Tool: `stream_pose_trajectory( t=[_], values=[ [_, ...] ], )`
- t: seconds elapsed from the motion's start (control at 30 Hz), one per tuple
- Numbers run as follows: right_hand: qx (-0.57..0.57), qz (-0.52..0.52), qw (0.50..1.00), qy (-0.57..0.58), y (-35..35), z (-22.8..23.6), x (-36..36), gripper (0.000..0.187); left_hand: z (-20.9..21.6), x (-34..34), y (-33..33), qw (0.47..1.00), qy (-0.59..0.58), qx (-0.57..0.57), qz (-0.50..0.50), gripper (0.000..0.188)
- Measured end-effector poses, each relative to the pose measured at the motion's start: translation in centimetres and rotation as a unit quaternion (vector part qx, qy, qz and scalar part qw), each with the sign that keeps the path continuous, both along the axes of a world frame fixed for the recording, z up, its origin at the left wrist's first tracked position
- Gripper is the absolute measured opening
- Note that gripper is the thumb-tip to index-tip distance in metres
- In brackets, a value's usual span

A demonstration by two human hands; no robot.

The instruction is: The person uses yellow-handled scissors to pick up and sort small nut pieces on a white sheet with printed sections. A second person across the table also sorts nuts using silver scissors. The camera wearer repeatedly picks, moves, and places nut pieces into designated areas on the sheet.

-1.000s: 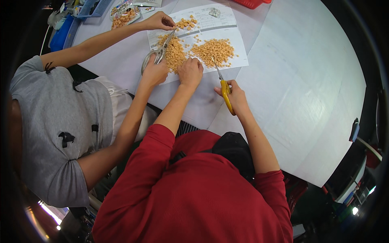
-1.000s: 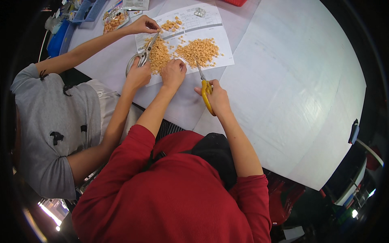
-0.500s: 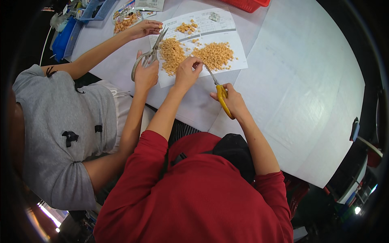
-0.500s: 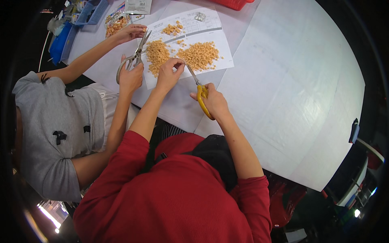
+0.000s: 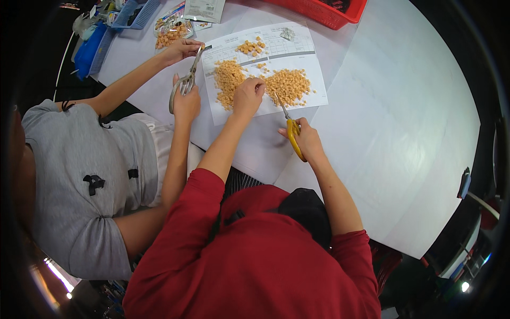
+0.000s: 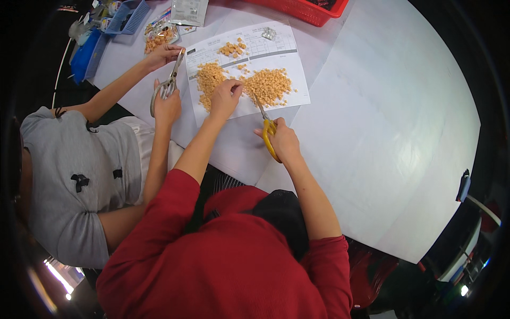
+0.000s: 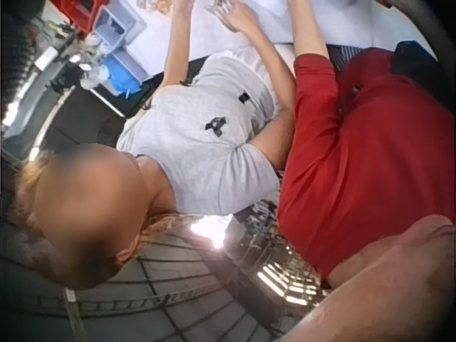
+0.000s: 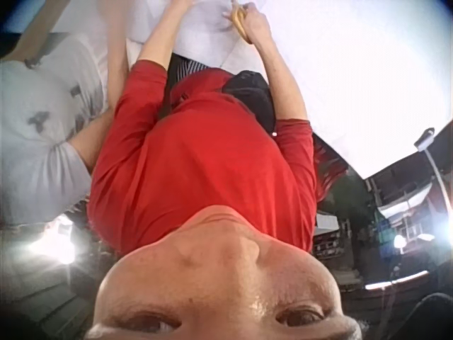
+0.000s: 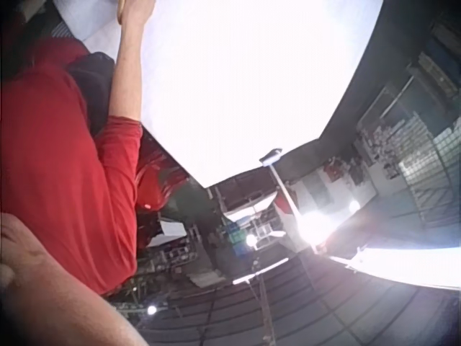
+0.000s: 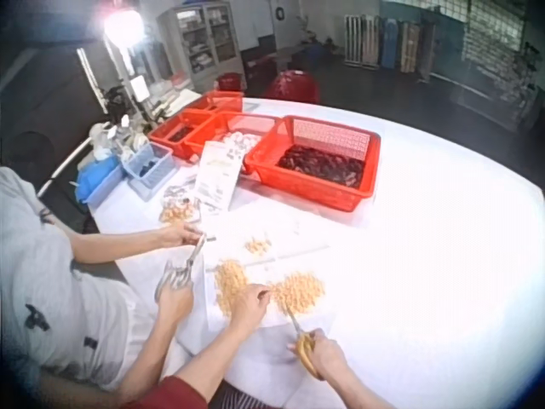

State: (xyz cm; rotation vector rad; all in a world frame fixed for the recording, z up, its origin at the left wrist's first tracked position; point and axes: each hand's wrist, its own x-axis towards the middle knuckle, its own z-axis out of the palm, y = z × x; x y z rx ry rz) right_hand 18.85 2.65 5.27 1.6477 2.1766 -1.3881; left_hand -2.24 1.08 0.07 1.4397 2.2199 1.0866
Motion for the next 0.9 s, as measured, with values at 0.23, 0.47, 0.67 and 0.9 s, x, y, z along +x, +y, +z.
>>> stream_pose_trajectory(
  t=[0.23, 0.47, 0.67, 0.9],
  values=[
    [-0.031, -0.026, 0.999, 0.004, 0.5, 0.4, 0.1, 0.071, -1.1, -3.1, 5.5, 0.992, 0.081, -0.057, 0.077, 0.012],
    [-0.034, -0.039, 0.997, 0.049, 0.3, 1.6, 0.5, 0.065, 0.3, -3.5, 5.6, 0.947, -0.292, -0.081, 0.103, 0.026],
    [0.024, -0.003, 0.997, 0.071, -0.6, 2.1, -0.9, 0.065, 3.0, -0.7, 0.7, 0.736, -0.663, -0.017, 0.134, 0.024],
    [0.055, 0.045, 0.997, 0.025, -1.5, 2.7, -1.3, 0.065, 3.7, 0.3, -2.0, 0.736, -0.661, 0.0, 0.146, 0.023]
  ],
)
